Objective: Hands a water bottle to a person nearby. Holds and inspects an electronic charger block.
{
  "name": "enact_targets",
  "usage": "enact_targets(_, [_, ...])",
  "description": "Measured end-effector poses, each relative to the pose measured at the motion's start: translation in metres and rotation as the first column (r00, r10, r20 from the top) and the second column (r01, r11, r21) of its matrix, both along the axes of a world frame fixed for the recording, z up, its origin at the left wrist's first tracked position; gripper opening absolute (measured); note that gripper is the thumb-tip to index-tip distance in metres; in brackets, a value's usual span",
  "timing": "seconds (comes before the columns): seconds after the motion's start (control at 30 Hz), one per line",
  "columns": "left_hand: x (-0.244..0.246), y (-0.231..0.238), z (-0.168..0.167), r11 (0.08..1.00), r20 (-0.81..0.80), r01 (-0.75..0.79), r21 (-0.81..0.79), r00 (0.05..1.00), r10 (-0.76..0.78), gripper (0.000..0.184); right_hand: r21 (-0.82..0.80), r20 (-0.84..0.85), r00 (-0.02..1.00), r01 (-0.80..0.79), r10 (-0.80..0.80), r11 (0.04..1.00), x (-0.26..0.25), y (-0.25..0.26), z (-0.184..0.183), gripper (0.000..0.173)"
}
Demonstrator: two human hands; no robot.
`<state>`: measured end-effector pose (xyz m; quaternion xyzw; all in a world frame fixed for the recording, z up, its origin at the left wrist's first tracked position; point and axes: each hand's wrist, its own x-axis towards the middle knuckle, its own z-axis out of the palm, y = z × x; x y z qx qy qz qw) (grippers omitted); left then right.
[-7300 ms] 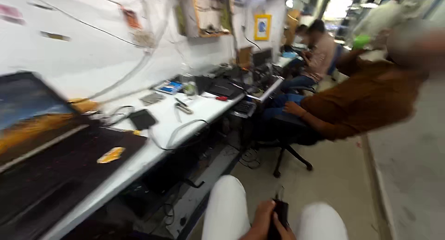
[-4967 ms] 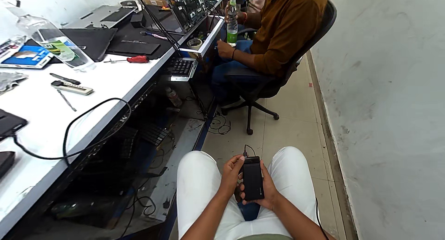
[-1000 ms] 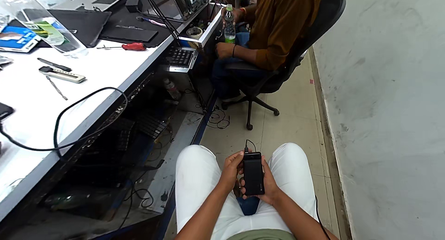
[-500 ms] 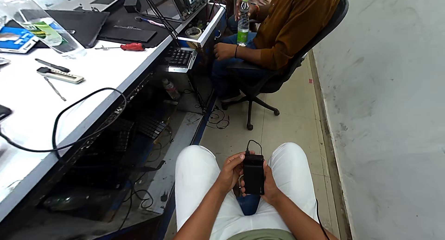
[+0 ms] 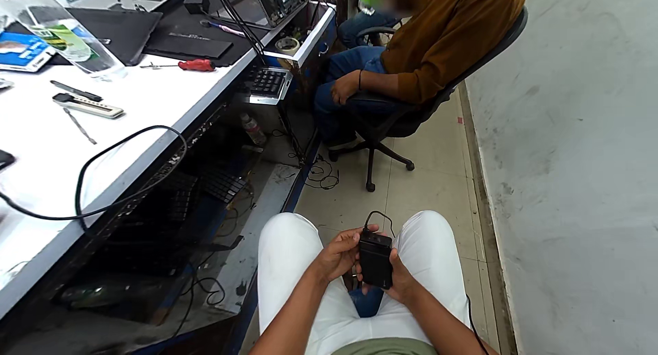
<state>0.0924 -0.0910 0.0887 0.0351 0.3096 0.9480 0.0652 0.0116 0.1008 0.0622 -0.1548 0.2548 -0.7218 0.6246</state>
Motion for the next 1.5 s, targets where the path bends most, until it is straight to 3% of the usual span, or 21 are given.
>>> enact_targets(0.2, [0.003, -0.007, 0.000, 0.974, -0.217, 0.222, -0.042, 0.950, -0.226, 0.045, -0.110, -0.016, 0.972, -0.234, 0.234, 0.966, -0.001, 0.007, 0.007, 0.094])
enact_targets(0.4, [0.007, -0.009, 0.005, 0.902, -0.151, 0.376, -0.214, 0.899, -0.411, 0.057, -0.153, -0.030, 0.910, -0.412, 0.413, 0.898, 0.000, 0.009, 0.005, 0.090])
enact_targets(1.0, [0.008, -0.009, 0.008, 0.855, -0.138, 0.419, -0.306, 0.869, -0.476, 0.060, -0.147, -0.051, 0.869, -0.494, 0.492, 0.857, -0.001, 0.008, 0.004, 0.095])
enact_targets(1.3, [0.008, -0.009, 0.006, 0.863, -0.161, 0.433, -0.261, 0.862, -0.481, 0.062, -0.133, -0.070, 0.881, -0.472, 0.467, 0.871, 0.001, 0.007, 0.006, 0.096])
enact_targets(1.5, [0.014, -0.004, 0.016, 0.884, -0.155, 0.333, -0.327, 0.904, -0.398, 0.060, -0.122, -0.133, 0.892, -0.448, 0.433, 0.886, 0.003, 0.006, 0.016, 0.092])
